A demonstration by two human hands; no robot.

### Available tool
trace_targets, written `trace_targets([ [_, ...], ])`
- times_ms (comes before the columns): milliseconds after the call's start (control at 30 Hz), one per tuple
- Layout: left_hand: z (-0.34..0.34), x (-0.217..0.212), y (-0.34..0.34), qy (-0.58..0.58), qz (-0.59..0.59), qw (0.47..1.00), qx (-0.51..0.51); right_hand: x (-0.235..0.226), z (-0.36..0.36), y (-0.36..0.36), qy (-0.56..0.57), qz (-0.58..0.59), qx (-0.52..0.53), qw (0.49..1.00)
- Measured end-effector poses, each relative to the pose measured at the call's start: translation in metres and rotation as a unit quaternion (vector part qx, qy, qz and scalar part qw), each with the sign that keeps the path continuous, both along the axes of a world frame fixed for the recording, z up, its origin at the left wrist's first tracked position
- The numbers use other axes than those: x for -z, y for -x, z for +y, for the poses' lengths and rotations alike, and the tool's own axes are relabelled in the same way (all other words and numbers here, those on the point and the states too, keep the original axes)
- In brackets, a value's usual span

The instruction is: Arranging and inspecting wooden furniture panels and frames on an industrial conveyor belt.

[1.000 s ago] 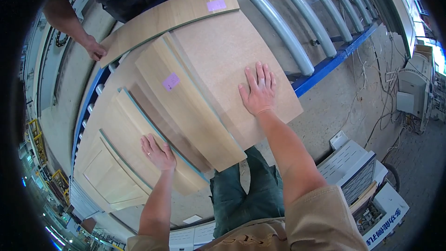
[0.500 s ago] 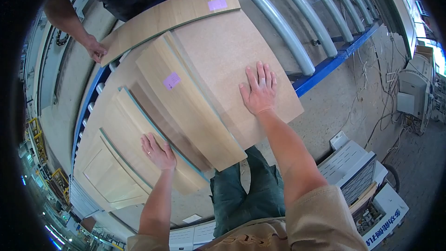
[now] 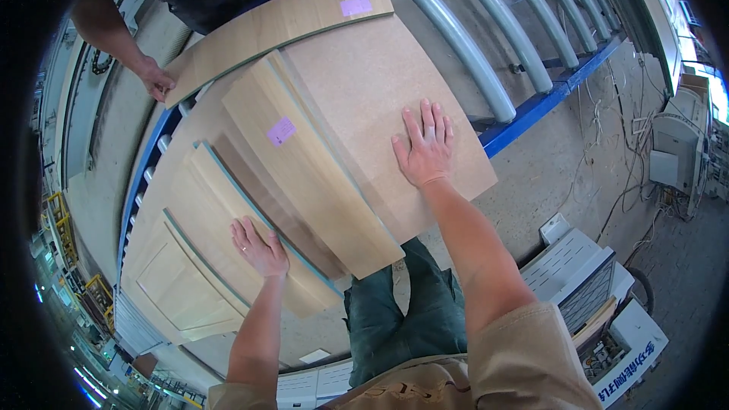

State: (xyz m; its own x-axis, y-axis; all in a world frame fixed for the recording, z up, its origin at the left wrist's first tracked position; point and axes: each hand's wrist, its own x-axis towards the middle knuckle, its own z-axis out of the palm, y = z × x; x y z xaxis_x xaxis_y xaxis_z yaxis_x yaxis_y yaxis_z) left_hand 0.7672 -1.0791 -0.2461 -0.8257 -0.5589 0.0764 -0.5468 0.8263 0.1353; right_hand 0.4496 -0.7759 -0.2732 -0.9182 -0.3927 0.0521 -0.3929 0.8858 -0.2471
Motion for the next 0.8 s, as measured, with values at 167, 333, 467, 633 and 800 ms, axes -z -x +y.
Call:
trace_targets([
  [167,0.0008,-0.0004,0.0010,-0.001,-0.001,1.000,0.001,-0.0006,0.0001,-0.0001,-0.003,0.001,0.000,1.000],
  [333,-0.0002,-0.0011,0.0001,-0.001,-0.005,1.000,0.001,-0.0006,-0.0005,-0.0004,-0.004,-0.002,0.000,1.000],
  [467,-0.0004,-0.0002,-0.0002,-0.008,-0.004,1.000,-0.003,-0.0013,-0.0013,0.0005,-0.004,-0.003,0.002,1.000],
  [633,-0.0006,-0.0002,0.0001,-0.005,0.001,1.000,-0.002,-0.0023,-0.0021,-0.0001,-0.003,0.000,0.002,1.000],
  [800,-0.0004,-0.0007,-0.0001,-0.006,0.003,1.000,-0.001,-0.0027,-0.0019,-0.0003,0.003,0.001,0.002,1.000],
])
